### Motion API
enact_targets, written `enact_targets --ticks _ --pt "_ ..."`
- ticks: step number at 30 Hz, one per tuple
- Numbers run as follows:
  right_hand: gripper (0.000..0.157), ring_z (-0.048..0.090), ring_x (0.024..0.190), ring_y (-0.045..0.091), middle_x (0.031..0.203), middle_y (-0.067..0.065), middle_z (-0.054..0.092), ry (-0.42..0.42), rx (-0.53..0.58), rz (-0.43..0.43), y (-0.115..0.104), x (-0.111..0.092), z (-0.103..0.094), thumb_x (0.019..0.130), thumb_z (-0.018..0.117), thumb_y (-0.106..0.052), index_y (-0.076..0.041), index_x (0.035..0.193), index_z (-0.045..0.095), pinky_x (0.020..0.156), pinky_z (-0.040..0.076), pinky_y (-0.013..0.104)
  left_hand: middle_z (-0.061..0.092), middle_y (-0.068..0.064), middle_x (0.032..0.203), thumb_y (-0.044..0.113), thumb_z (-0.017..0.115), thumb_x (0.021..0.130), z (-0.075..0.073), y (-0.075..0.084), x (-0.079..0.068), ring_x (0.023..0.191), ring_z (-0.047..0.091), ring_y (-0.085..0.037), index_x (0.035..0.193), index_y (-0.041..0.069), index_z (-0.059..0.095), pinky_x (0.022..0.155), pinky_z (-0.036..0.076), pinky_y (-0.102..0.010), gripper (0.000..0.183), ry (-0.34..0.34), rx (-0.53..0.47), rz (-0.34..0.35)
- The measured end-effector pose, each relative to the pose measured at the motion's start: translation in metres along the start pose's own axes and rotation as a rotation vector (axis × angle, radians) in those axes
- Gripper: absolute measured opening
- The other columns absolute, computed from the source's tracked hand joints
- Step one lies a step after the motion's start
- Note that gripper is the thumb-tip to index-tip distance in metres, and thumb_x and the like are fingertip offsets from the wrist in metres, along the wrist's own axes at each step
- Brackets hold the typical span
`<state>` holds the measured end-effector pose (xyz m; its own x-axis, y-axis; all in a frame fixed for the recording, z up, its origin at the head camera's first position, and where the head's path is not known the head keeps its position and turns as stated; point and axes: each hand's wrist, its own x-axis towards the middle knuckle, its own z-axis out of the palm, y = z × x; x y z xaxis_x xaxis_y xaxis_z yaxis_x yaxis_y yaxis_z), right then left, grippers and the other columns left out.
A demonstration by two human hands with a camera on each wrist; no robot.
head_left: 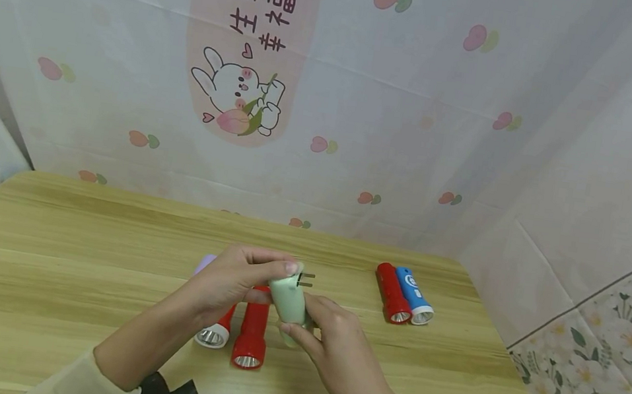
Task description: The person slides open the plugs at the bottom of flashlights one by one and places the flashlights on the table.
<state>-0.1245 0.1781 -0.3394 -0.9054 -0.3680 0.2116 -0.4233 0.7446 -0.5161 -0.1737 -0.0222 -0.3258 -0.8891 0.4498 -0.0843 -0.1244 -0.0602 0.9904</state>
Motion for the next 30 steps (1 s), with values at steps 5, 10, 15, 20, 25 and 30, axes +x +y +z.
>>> enact_targets --ticks 5,10,15,20,25,30 --pt "0.036 0.069 0.096 0.009 0.111 -0.003 0.074 -0.008 0.007 0.014 0.0006 0.0004 0.0003 0.092 0.074 -0.028 -0.013 0.125 0.070 0.085 0.061 0.027 0.063 -0.013 0.137 0.028 0.067 0.098 0.0001 0.0003 -0.0003 0.130 0.054 -0.031 0.128 0.002 0.069 0.104 0.055 -0.048 0.039 -0.001 0.004 0.002" --pt "0.038 0.069 0.096 0.007 0.111 -0.004 0.074 -0.011 0.001 0.023 0.0004 0.0006 0.0003 0.092 0.074 -0.031 -0.015 0.126 0.069 0.086 0.060 0.025 0.065 -0.012 0.135 0.029 0.066 0.098 0.0005 -0.0002 0.0001 0.128 0.056 -0.029 0.127 0.002 0.069 0.103 0.055 -0.048 0.039 -0.002 -0.004 0.012" --pt "0.043 0.069 0.095 0.009 0.110 -0.003 0.074 0.003 -0.011 0.032 0.0006 0.0017 0.0003 0.093 0.070 -0.040 -0.014 0.127 0.069 0.084 0.062 0.028 0.066 -0.014 0.132 0.029 0.066 0.099 0.0030 -0.0009 0.0007 0.120 0.060 -0.025 0.126 0.001 0.069 0.099 0.058 -0.042 0.040 0.016 -0.018 0.020" --pt "0.043 0.069 0.094 0.009 0.109 -0.002 0.074 0.020 -0.024 0.032 0.0018 0.0022 0.0015 0.094 0.068 -0.042 -0.013 0.126 0.070 0.083 0.062 0.027 0.066 -0.015 0.130 0.031 0.065 0.099 0.0044 -0.0013 0.0013 0.114 0.063 -0.023 0.127 -0.001 0.067 0.095 0.060 -0.039 0.042 0.031 -0.022 0.025" --pt "0.040 0.069 0.094 0.009 0.108 -0.002 0.075 0.018 -0.008 0.045 0.0035 0.0031 0.0022 0.093 0.071 -0.036 -0.011 0.125 0.070 0.083 0.062 0.027 0.065 -0.013 0.130 0.036 0.064 0.100 0.0042 -0.0016 0.0019 0.112 0.065 -0.024 0.128 0.001 0.066 0.095 0.060 -0.039 0.045 0.030 -0.005 0.039" --pt "0.039 0.069 0.096 0.009 0.108 -0.004 0.074 -0.002 0.037 0.070 0.0058 0.0046 0.0024 0.095 0.070 -0.036 -0.012 0.126 0.069 0.084 0.062 0.027 0.063 -0.013 0.135 0.030 0.068 0.097 0.0029 -0.0025 0.0023 0.118 0.064 -0.025 0.136 0.004 0.061 0.098 0.059 -0.039 0.047 0.005 -0.003 0.043"
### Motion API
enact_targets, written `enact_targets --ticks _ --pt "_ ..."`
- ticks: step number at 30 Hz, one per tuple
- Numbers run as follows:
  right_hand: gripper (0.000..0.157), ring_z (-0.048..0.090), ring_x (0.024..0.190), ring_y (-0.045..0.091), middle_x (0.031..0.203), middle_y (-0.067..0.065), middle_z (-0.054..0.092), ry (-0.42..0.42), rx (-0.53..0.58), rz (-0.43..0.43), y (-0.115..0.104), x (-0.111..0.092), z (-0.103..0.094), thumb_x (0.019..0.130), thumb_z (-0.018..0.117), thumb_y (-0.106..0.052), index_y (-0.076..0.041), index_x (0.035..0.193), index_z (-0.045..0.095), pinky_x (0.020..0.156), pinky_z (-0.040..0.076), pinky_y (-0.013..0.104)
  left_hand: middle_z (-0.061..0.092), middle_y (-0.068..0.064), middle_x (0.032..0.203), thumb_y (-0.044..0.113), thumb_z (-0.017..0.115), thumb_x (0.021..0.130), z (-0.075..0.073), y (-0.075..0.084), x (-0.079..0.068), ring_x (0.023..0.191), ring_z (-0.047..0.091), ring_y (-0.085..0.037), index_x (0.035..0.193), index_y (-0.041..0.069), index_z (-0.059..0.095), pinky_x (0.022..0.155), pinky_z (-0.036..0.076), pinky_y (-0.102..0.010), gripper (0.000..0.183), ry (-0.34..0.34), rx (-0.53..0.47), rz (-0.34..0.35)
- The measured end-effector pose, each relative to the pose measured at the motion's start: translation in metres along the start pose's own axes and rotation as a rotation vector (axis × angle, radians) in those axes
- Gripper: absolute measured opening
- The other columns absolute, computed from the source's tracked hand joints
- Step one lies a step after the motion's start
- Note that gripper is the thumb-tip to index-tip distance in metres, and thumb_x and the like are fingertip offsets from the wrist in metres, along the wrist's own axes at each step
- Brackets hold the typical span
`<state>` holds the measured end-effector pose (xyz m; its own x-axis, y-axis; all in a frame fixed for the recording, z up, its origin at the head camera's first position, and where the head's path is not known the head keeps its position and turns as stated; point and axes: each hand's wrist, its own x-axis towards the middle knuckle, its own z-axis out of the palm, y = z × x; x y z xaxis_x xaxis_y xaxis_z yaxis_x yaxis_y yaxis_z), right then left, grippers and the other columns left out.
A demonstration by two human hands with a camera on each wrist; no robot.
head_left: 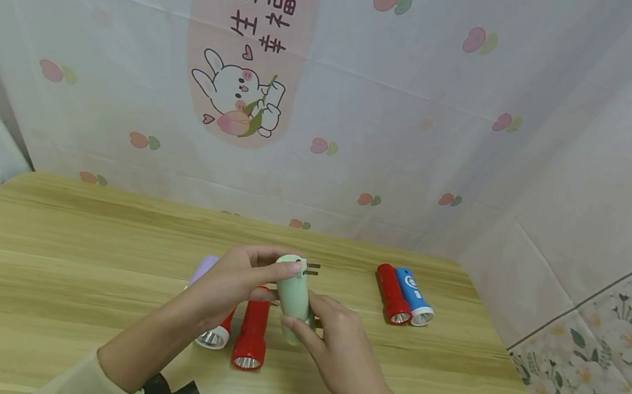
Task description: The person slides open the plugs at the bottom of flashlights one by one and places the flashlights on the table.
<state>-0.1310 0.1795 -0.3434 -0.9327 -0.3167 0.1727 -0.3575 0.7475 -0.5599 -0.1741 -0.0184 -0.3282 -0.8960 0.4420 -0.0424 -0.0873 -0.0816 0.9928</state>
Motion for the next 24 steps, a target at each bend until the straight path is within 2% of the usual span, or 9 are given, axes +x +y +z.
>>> enact_targets --ticks 6,15,24 --pt "0.039 0.071 0.100 0.013 0.113 -0.001 0.074 0.000 0.047 0.033 0.0010 0.0008 -0.0002 0.096 0.070 -0.034 -0.012 0.128 0.069 0.085 0.063 0.030 0.061 -0.015 0.138 0.021 0.073 0.092 -0.0014 -0.0018 0.0016 0.118 0.065 -0.024 0.143 0.006 0.053 0.101 0.057 -0.039 0.057 -0.029 -0.004 -0.003" --pt "0.044 0.072 0.099 0.016 0.114 0.003 0.075 0.004 0.079 0.059 0.0000 0.0024 -0.0019 0.095 0.069 -0.042 -0.010 0.126 0.070 0.079 0.063 0.029 0.062 -0.016 0.133 0.018 0.073 0.091 -0.0013 -0.0037 0.0036 0.112 0.067 -0.023 0.142 0.005 0.053 0.098 0.059 -0.037 0.055 0.007 -0.011 -0.016" --pt "0.046 0.073 0.099 0.018 0.113 0.004 0.076 -0.013 0.105 0.076 0.0009 0.0030 -0.0030 0.093 0.070 -0.045 -0.009 0.122 0.071 0.077 0.064 0.028 0.064 -0.014 0.131 0.023 0.077 0.090 -0.0001 -0.0056 0.0079 0.112 0.068 -0.023 0.139 0.008 0.057 0.096 0.060 -0.038 0.055 0.053 0.004 -0.039"
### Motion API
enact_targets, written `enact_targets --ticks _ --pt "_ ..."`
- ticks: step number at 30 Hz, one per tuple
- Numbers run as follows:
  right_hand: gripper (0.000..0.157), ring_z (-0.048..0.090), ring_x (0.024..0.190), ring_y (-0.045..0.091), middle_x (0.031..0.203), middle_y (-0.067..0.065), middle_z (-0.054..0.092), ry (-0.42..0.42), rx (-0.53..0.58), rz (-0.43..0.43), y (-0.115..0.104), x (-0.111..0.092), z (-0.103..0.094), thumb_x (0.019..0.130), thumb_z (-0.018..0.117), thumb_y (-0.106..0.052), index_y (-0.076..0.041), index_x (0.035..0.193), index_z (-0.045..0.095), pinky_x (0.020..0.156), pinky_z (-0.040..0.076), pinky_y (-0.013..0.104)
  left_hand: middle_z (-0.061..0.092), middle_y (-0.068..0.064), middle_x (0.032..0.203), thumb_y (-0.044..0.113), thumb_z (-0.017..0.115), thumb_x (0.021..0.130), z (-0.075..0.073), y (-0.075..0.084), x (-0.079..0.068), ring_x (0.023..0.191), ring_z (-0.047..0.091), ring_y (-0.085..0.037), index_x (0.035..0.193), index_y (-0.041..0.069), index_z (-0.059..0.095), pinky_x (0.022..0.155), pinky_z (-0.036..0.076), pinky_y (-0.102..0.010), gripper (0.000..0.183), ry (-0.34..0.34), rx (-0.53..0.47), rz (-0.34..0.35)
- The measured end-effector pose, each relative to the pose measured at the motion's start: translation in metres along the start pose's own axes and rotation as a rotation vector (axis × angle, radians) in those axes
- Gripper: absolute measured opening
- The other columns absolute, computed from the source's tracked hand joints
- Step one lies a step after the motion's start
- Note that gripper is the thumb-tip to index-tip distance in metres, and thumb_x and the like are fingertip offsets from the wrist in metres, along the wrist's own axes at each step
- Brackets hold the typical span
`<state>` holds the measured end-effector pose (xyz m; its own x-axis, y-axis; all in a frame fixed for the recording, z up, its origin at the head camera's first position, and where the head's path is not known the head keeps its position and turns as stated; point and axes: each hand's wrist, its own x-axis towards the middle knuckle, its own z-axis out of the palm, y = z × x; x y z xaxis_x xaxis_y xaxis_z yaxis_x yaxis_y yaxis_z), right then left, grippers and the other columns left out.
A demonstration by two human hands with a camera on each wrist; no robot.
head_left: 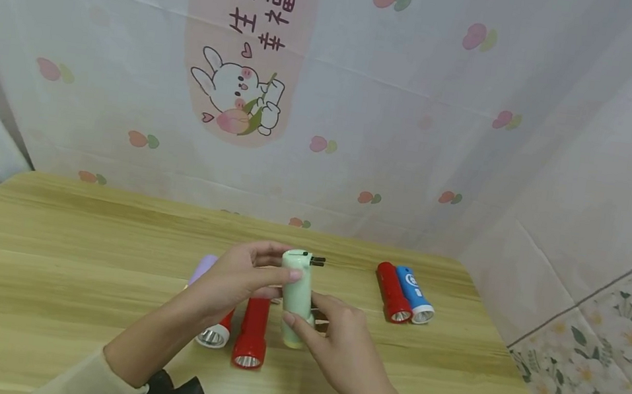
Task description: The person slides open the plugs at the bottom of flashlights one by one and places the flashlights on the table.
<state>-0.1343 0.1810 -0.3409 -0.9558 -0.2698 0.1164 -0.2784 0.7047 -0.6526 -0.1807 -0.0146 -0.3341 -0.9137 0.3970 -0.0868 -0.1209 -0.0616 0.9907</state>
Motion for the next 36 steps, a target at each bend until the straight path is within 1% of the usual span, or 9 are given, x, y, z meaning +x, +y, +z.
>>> enact_targets --ticks 3,8,11,16,22,26,30,32,36 --pt "0.045 0.073 0.095 0.016 0.107 0.002 0.077 0.019 -0.007 0.001 0.001 -0.001 0.000 0.092 0.070 -0.048 -0.010 0.116 0.073 0.075 0.063 0.026 0.065 -0.012 0.131 0.027 0.077 0.090 0.002 -0.001 0.002 0.111 0.069 -0.022 0.137 0.009 0.058 0.094 0.061 -0.038 0.054 0.011 0.010 -0.010" --pt "0.042 0.073 0.091 0.015 0.101 0.002 0.078 0.051 -0.018 0.019 0.000 0.000 0.002 0.092 0.071 -0.048 -0.011 0.110 0.075 0.073 0.063 0.024 0.065 -0.013 0.132 0.027 0.077 0.090 0.002 -0.002 0.005 0.110 0.070 -0.022 0.135 0.009 0.060 0.091 0.062 -0.038 0.052 0.013 0.029 -0.012" --pt "0.038 0.074 0.089 0.014 0.098 0.001 0.078 0.068 -0.027 0.027 -0.001 0.000 0.003 0.091 0.073 -0.045 -0.011 0.107 0.076 0.071 0.062 0.022 0.065 -0.013 0.131 0.027 0.076 0.091 0.001 -0.003 0.007 0.109 0.071 -0.023 0.136 0.008 0.060 0.091 0.062 -0.039 0.052 0.006 0.029 -0.015" --pt "0.035 0.075 0.080 0.012 0.093 0.001 0.078 0.080 -0.041 0.045 -0.001 0.002 0.004 0.090 0.076 -0.042 -0.010 0.104 0.077 0.067 0.059 0.018 0.067 -0.014 0.129 0.026 0.075 0.092 -0.002 -0.006 0.010 0.106 0.071 -0.023 0.133 0.006 0.062 0.091 0.062 -0.040 0.048 -0.006 0.033 -0.020" --pt "0.029 0.075 0.078 0.014 0.089 0.000 0.078 0.094 -0.031 0.066 0.001 0.002 0.005 0.089 0.078 -0.037 -0.010 0.100 0.078 0.066 0.059 0.019 0.068 -0.014 0.126 0.029 0.076 0.091 -0.001 -0.007 0.016 0.106 0.072 -0.023 0.131 0.005 0.062 0.090 0.062 -0.040 0.049 -0.018 0.067 -0.030" --pt "0.027 0.074 0.077 0.009 0.087 -0.003 0.078 0.106 -0.027 0.065 0.005 0.001 0.006 0.088 0.078 -0.038 -0.012 0.096 0.079 0.067 0.059 0.019 0.068 -0.013 0.126 0.032 0.077 0.090 0.002 -0.007 0.021 0.103 0.073 -0.024 0.129 0.005 0.063 0.090 0.062 -0.039 0.049 -0.015 0.096 -0.051" --pt "0.031 0.072 0.075 0.005 0.087 -0.001 0.079 0.090 -0.040 0.073 0.007 0.001 0.005 0.089 0.077 -0.040 -0.010 0.097 0.079 0.067 0.058 0.019 0.069 -0.013 0.124 0.030 0.077 0.090 0.005 -0.006 0.023 0.100 0.074 -0.024 0.126 0.004 0.064 0.091 0.061 -0.042 0.046 -0.010 0.116 -0.070" --pt "0.035 0.072 0.076 0.005 0.087 0.000 0.079 0.072 -0.039 0.084 0.009 0.001 0.005 0.089 0.076 -0.042 -0.009 0.098 0.079 0.067 0.059 0.019 0.070 -0.013 0.122 0.030 0.077 0.090 0.007 -0.008 0.024 0.100 0.073 -0.023 0.126 0.003 0.064 0.091 0.062 -0.042 0.046 -0.002 0.133 -0.075" --pt "0.041 0.074 0.077 0.008 0.087 0.000 0.079 0.037 -0.033 0.110 0.013 -0.001 0.006 0.088 0.075 -0.047 -0.008 0.098 0.080 0.068 0.060 0.022 0.071 -0.013 0.117 0.029 0.075 0.092 0.010 -0.013 0.025 0.096 0.073 -0.021 0.122 0.002 0.067 0.088 0.063 -0.042 0.041 -0.009 0.207 -0.075"
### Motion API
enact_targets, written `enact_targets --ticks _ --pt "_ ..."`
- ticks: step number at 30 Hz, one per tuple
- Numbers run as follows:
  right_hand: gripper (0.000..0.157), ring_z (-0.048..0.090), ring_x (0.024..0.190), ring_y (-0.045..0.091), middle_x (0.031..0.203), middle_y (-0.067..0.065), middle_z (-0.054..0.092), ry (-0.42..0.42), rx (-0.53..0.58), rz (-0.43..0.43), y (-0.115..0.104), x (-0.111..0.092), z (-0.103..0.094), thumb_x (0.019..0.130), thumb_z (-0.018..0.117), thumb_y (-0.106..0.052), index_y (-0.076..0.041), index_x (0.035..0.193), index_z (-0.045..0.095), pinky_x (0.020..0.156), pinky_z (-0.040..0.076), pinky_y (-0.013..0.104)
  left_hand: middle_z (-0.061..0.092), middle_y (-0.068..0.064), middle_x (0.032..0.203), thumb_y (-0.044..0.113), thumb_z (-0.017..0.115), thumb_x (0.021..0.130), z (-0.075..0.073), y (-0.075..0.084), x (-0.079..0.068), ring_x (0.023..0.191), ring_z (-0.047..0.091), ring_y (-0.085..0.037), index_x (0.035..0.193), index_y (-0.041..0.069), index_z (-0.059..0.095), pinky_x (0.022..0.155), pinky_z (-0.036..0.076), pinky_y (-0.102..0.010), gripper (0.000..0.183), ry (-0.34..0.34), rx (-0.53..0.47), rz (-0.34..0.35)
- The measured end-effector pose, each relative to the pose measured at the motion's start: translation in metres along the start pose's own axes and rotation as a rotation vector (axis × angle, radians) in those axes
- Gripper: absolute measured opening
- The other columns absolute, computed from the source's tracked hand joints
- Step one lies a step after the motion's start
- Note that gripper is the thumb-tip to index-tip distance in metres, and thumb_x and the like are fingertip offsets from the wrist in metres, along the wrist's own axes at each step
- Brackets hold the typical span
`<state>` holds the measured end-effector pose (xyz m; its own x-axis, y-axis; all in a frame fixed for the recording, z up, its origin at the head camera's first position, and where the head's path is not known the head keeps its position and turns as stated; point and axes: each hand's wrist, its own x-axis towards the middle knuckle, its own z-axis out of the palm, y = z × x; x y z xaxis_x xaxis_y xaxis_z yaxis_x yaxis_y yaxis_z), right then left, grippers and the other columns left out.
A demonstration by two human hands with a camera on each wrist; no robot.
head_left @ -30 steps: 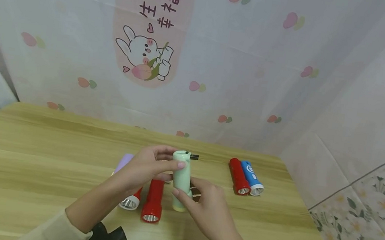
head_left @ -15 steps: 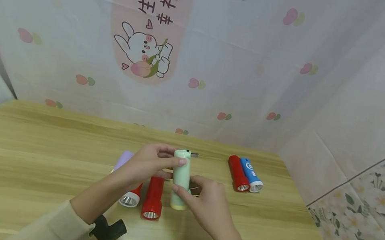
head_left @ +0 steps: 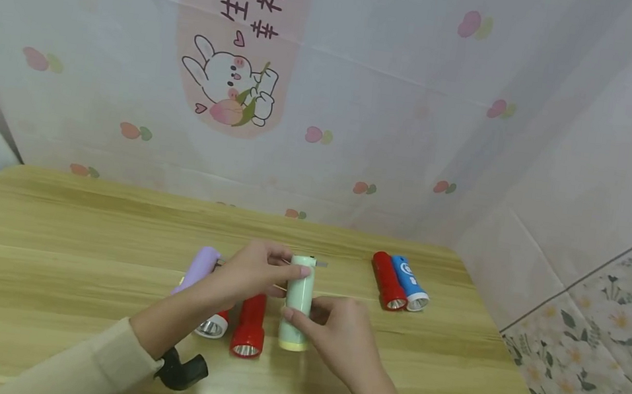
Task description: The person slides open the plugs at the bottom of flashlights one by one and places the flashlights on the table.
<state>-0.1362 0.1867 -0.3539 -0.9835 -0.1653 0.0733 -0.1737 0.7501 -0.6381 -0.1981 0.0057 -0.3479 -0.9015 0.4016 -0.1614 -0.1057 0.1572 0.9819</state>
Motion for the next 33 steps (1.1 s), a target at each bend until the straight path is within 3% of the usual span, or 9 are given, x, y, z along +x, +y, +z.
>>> enact_targets --ticks 6,14,23,33 --pt "0.043 0.069 0.074 0.007 0.081 -0.003 0.078 -0.032 0.003 0.042 0.008 -0.002 0.005 0.086 0.076 -0.050 -0.008 0.095 0.081 0.064 0.056 0.022 0.073 -0.010 0.109 0.028 0.075 0.092 0.004 -0.007 0.004 0.085 0.075 -0.019 0.110 0.002 0.073 0.081 0.064 -0.039 0.032 0.005 0.114 -0.001" --pt "0.040 0.061 0.066 0.008 0.074 -0.003 0.076 -0.051 0.018 0.072 0.015 -0.001 0.010 0.087 0.077 -0.045 -0.006 0.093 0.081 0.055 0.050 0.021 0.076 -0.005 0.087 0.033 0.078 0.088 0.007 -0.012 0.008 0.068 0.075 -0.021 0.093 0.004 0.079 0.071 0.063 -0.030 0.029 0.046 0.245 -0.061" --pt "0.031 0.054 0.060 0.004 0.065 -0.007 0.072 -0.019 -0.040 0.046 0.022 -0.005 0.017 0.084 0.080 -0.042 -0.011 0.082 0.081 0.050 0.042 0.018 0.074 -0.007 0.070 0.030 0.080 0.087 0.013 -0.018 0.011 0.060 0.073 -0.021 0.083 0.003 0.078 0.062 0.062 -0.029 0.028 0.039 0.282 -0.101" --pt "0.033 0.053 0.055 0.006 0.063 -0.005 0.072 -0.065 -0.058 0.098 0.025 -0.002 0.023 0.084 0.080 -0.042 -0.009 0.080 0.080 0.048 0.040 0.019 0.071 -0.007 0.063 0.030 0.079 0.088 0.015 -0.023 0.019 0.054 0.069 -0.015 0.072 0.004 0.074 0.057 0.058 -0.025 0.031 0.032 0.387 -0.107"
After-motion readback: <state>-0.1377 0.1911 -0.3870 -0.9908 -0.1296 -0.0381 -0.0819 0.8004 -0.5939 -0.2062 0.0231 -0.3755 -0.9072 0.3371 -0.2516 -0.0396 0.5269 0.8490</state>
